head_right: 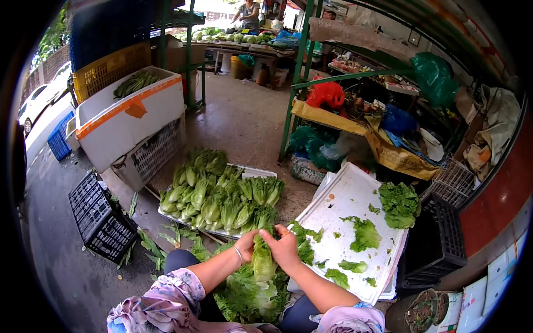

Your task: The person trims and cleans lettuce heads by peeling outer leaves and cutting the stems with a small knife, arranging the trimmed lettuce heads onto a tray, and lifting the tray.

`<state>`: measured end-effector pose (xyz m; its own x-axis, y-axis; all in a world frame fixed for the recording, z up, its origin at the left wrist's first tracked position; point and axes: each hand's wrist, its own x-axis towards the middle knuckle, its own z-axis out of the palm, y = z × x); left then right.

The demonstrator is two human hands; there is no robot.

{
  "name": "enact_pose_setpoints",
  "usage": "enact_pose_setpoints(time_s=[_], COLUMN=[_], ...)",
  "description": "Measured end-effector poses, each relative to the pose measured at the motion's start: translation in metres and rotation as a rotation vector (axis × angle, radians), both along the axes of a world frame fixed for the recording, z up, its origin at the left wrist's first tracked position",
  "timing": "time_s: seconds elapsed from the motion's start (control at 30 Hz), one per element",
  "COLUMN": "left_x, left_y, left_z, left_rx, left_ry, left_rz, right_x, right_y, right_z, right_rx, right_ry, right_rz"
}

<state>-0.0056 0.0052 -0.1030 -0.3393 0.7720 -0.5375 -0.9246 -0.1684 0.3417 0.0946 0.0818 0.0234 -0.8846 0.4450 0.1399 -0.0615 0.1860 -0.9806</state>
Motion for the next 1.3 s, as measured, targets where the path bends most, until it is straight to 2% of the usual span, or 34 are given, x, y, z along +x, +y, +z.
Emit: enact_pose_setpoints(time_s=[0.03, 0.1, 0.17, 0.23, 0.3, 0.37, 0.43, 0.47, 0.57, 0.6, 0.63, 0.7, 0.83, 0.93, 0.97, 1.03, 1.17, 1.27, 1.3], left_x=[0.003, 0.007, 0.012, 0.018, 0.026, 0.028, 0.033, 0.036, 0.033, 0.031, 0.030, 0.026, 0.016, 0.014, 0.013, 0.015, 0.007, -0.010, -0.011], left_y=[-0.006, -0.016, -0.025, -0.029, -0.029, -0.032, -0.030, -0.028, -0.028, -0.028, -0.028, -0.031, -0.034, -0.034, -0.034, -0.034, -0.035, -0.037, -0.035], left_z=[0.023, 0.053, 0.079, 0.086, 0.084, 0.088, 0.086, 0.088, 0.087, 0.086, 0.085, 0.086, 0.088, 0.083, 0.083, 0.086, 0.087, 0.090, 0.099], left_rx=[0.075, 0.044, 0.221, 0.270, 0.278, 0.237, 0.169, 0.127, 0.050, 0.010, 0.011, 0.086, 0.199, 0.217, 0.227, 0.225, 0.309, 0.423, 0.390], left_ry=[0.050, 0.101, 0.131, 0.163, 0.462, 0.468, 0.778, 0.815, 0.777, 0.707, 0.708, 0.538, 0.400, 0.425, 0.447, 0.454, 0.466, 0.329, 0.275], left_rz=[-0.055, -0.070, -0.202, -0.253, -0.268, -0.283, -0.267, -0.228, -0.263, -0.243, -0.245, -0.151, -0.113, -0.096, -0.089, -0.088, -0.079, 0.129, 0.284], right_x=[-0.005, -0.011, -0.014, -0.016, -0.017, -0.020, -0.023, -0.023, -0.023, -0.017, -0.015, -0.012, -0.010, -0.007, -0.010, -0.013, -0.012, -0.007, -0.009], right_y=[0.009, 0.028, 0.040, 0.045, 0.045, 0.044, 0.041, 0.040, 0.035, 0.040, 0.037, 0.032, 0.038, 0.041, 0.044, 0.042, 0.045, 0.035, 0.033], right_z=[-0.003, -0.007, -0.009, -0.009, -0.012, -0.015, -0.020, -0.021, -0.011, -0.004, 0.003, 0.012, 0.005, -0.004, -0.014, -0.021, -0.017, 0.009, 0.012], right_rx=[-0.071, -0.323, -0.456, -0.487, -0.462, -0.438, -0.417, -0.437, -0.584, -0.467, -0.467, -0.547, -0.518, -0.321, -0.320, -0.320, -0.302, -0.298, -0.303], right_ry=[0.044, -0.001, 0.010, 0.033, 0.005, -0.020, -0.077, -0.068, -0.067, -0.251, -0.249, -0.166, -0.226, -0.276, -0.276, -0.111, -0.135, -0.272, -0.254], right_rz=[-0.066, -0.200, -0.264, -0.307, -0.312, -0.314, -0.339, -0.322, -0.234, -0.241, -0.242, -0.256, -0.214, -0.023, -0.023, -0.015, -0.070, -0.077, -0.039])
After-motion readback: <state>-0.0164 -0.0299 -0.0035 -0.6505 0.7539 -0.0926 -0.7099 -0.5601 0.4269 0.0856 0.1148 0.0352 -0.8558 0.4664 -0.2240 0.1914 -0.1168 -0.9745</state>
